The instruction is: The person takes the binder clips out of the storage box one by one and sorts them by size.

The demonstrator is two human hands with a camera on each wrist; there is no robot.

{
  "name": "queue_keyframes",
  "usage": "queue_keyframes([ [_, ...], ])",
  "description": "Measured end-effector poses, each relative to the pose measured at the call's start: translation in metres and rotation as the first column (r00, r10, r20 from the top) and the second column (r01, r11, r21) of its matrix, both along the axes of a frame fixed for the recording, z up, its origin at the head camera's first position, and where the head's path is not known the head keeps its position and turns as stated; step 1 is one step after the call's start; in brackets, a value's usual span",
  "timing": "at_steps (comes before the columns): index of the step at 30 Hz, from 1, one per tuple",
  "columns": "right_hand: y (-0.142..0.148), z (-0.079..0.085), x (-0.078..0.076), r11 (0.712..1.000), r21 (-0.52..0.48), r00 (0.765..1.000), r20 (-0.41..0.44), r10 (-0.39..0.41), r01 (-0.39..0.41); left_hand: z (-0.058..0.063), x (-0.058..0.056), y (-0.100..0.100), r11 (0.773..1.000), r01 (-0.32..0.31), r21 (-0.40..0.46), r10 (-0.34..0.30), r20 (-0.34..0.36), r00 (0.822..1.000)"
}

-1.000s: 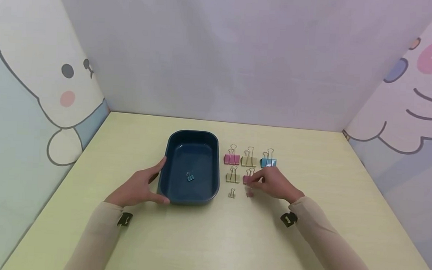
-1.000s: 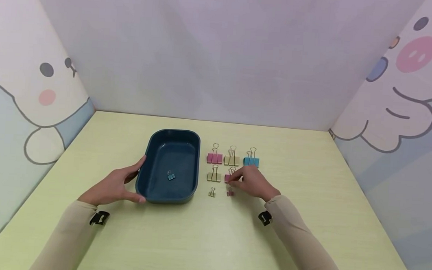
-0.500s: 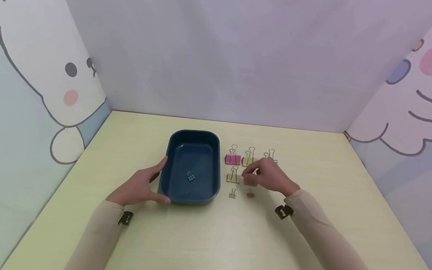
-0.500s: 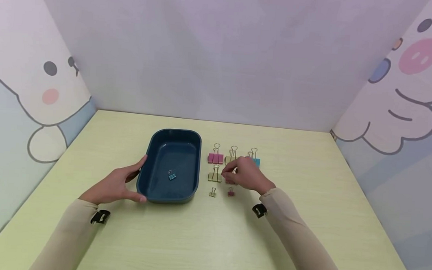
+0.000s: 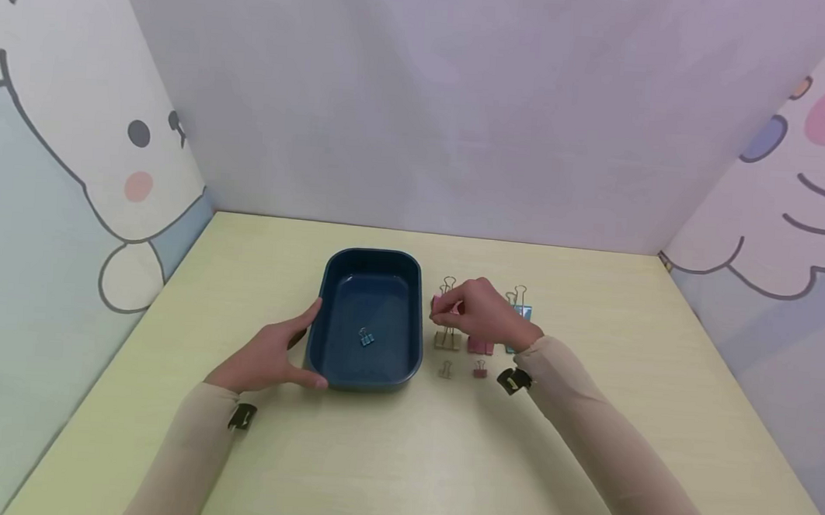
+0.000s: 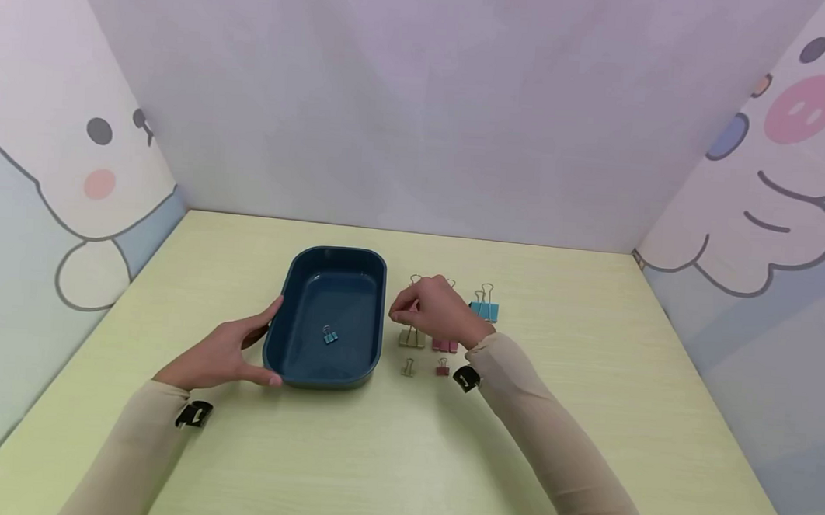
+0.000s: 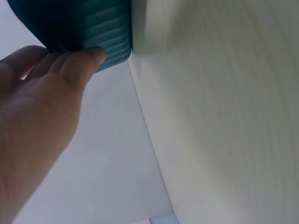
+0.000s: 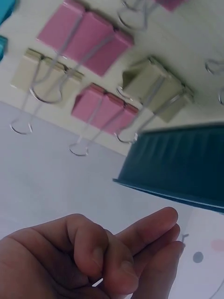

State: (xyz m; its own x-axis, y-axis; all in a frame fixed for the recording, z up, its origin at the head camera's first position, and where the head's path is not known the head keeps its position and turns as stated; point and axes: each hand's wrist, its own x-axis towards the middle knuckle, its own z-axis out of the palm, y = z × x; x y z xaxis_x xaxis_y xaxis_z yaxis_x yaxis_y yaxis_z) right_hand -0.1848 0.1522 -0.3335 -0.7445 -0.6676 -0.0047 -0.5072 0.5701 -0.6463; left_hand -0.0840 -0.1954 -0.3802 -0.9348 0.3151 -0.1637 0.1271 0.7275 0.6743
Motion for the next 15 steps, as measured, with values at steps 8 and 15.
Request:
queue_keyframes([
  [8,-0.03,0.008,-0.004,0.998,0.001,0.997,-0.034,0.068,-0.068,0.002,-0.002,-0.001,1.0,0.016,0.014,-0.016,-0.009,1.0],
  [15,-0.064,0.018,-0.009,0.988,0.001,0.986,-0.062,0.156,-0.157,-0.001,-0.003,0.0,1.0,0.008,0.024,-0.008,0.014,1.0],
])
